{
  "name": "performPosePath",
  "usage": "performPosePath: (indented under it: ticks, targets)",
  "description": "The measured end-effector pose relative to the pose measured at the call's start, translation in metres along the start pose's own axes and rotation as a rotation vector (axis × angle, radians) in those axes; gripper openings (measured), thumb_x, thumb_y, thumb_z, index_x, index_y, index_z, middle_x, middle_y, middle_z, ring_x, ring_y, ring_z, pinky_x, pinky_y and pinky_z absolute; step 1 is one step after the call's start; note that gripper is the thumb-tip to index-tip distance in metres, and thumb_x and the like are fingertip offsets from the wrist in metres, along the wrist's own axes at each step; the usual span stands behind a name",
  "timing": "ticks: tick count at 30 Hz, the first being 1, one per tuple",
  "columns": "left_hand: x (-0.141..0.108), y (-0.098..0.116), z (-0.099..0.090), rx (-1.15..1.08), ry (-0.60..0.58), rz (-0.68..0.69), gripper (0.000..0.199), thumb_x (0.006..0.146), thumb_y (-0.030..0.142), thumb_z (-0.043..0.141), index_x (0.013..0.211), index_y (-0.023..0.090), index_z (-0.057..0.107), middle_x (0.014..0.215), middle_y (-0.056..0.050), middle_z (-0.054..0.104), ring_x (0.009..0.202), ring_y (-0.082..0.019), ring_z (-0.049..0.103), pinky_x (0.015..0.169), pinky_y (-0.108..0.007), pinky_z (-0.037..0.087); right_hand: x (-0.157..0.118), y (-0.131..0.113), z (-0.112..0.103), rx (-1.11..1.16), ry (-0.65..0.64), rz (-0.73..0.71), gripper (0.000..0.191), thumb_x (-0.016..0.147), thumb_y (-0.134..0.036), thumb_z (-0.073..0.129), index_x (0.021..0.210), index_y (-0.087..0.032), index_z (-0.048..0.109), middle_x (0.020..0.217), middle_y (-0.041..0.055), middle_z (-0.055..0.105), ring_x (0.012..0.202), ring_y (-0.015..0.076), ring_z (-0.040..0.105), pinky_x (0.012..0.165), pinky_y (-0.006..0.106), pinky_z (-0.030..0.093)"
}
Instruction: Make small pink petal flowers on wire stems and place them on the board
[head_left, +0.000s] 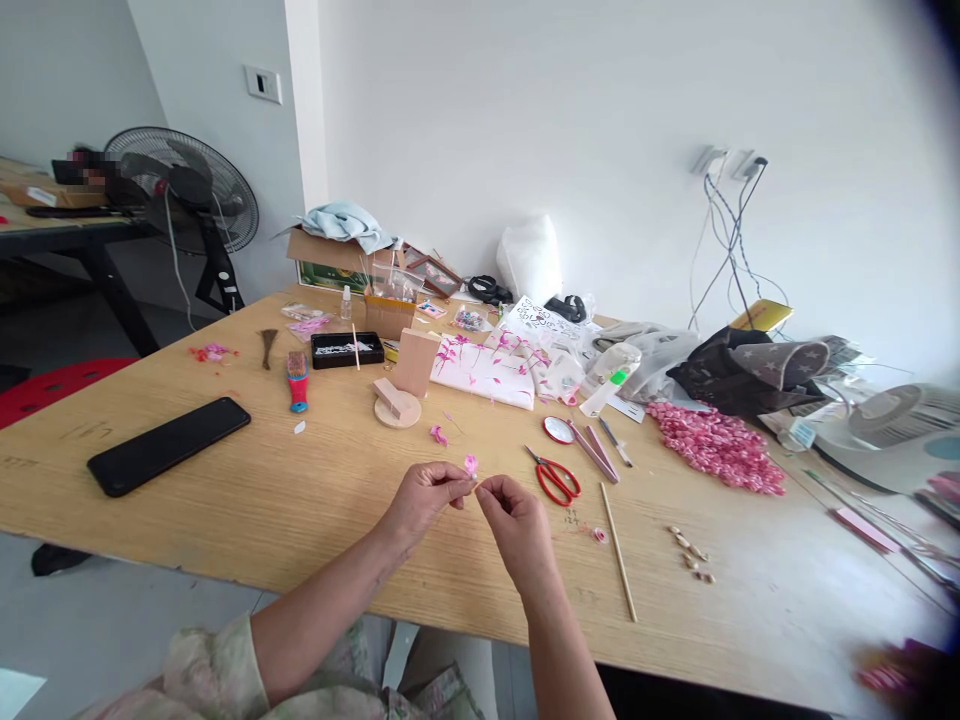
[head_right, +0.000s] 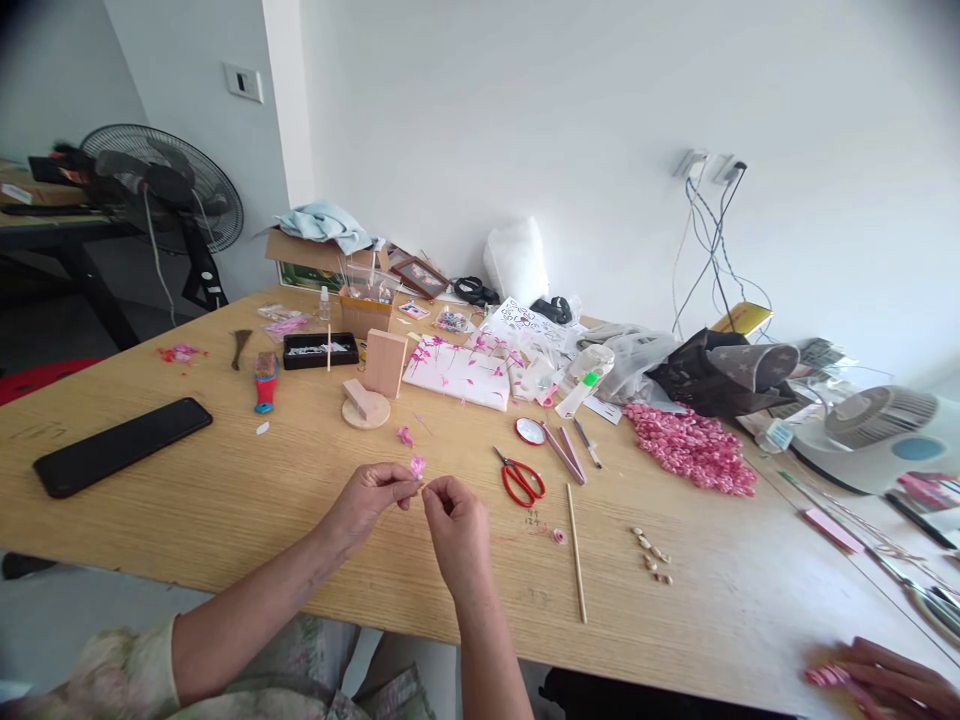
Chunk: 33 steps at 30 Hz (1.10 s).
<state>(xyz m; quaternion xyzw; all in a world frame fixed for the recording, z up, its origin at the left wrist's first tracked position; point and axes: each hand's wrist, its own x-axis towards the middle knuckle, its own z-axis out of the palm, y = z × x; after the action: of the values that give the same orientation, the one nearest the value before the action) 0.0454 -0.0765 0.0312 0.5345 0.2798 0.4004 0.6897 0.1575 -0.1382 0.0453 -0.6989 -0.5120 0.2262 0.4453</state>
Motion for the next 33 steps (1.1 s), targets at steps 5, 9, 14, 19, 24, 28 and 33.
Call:
performPosePath:
  ticks: [5, 9, 14, 19, 24, 28, 33]
  targets:
    - [0.0, 0.0, 0.0, 0.082, 0.029, 0.031, 0.017, 0.064, 0.029, 0.061, 0.058, 0.014, 0.063, 0.053, 0.002, 0.051, 0.054, -0.01, 0.045, 0.055, -0.022, 0.038, -0.003, -0.004, -0.001, -0.148, 0.071, -0.108, 0.019, 0.074, -0.026, 0.044, 0.061, -0.017, 0.055, 0.05, -0.0031, 0.05, 0.047, 0.0091, 0.042, 0.046, 0.019, 0.03]
    - [0.002, -0.001, -0.002, 0.187, 0.012, 0.044, 0.016, 0.066, 0.03, 0.06, 0.064, 0.015, 0.066, 0.056, 0.0, 0.055, 0.055, -0.011, 0.049, 0.054, -0.022, 0.04, -0.005, -0.006, -0.001, -0.269, 0.105, -0.182, 0.018, 0.076, -0.023, 0.042, 0.064, -0.018, 0.055, 0.06, 0.0002, 0.057, 0.055, 0.0114, 0.05, 0.052, 0.02, 0.033]
    - [0.003, -0.003, -0.005, 0.392, -0.027, 0.155, 0.016, 0.07, 0.027, 0.056, 0.07, 0.017, 0.069, 0.059, -0.001, 0.057, 0.056, -0.012, 0.052, 0.056, -0.022, 0.041, -0.005, -0.002, 0.001, -0.318, 0.088, -0.187, 0.016, 0.077, -0.021, 0.042, 0.066, -0.018, 0.054, 0.065, 0.0013, 0.059, 0.058, 0.0118, 0.051, 0.055, 0.021, 0.034]
    - [0.004, -0.006, -0.007, 0.532, -0.053, 0.243, 0.017, 0.073, 0.022, 0.053, 0.07, 0.018, 0.068, 0.061, -0.001, 0.057, 0.059, -0.013, 0.052, 0.057, -0.022, 0.04, -0.003, 0.002, 0.003, -0.37, 0.091, -0.164, 0.017, 0.078, -0.022, 0.042, 0.068, -0.017, 0.054, 0.065, 0.0009, 0.059, 0.059, 0.0121, 0.052, 0.056, 0.021, 0.033]
    - [0.01, -0.006, -0.01, 0.648, -0.058, 0.286, 0.018, 0.074, 0.021, 0.052, 0.065, 0.016, 0.066, 0.059, -0.001, 0.055, 0.06, -0.013, 0.05, 0.059, -0.023, 0.037, -0.005, 0.002, 0.0, -0.466, 0.059, -0.164, 0.017, 0.078, -0.02, 0.041, 0.066, -0.018, 0.053, 0.063, 0.001, 0.058, 0.057, 0.0122, 0.051, 0.053, 0.021, 0.031]
    - [0.016, -0.009, -0.012, 0.744, -0.112, 0.325, 0.021, 0.075, 0.018, 0.048, 0.062, 0.017, 0.064, 0.062, -0.001, 0.056, 0.062, -0.013, 0.05, 0.06, -0.023, 0.036, -0.007, -0.009, -0.007, -0.602, -0.047, -0.223, 0.018, 0.077, -0.016, 0.04, 0.065, -0.018, 0.054, 0.062, 0.0008, 0.056, 0.055, 0.0112, 0.05, 0.051, 0.021, 0.028]
    - [0.018, -0.017, -0.007, 0.842, -0.227, 0.379, 0.022, 0.073, 0.012, 0.046, 0.062, 0.018, 0.063, 0.061, -0.001, 0.055, 0.061, -0.014, 0.048, 0.057, -0.023, 0.034, 0.007, -0.031, -0.023, -0.675, -0.235, -0.331, 0.02, 0.078, -0.015, 0.041, 0.065, -0.018, 0.057, 0.068, 0.0023, 0.056, 0.06, 0.0111, 0.05, 0.051, 0.021, 0.028]
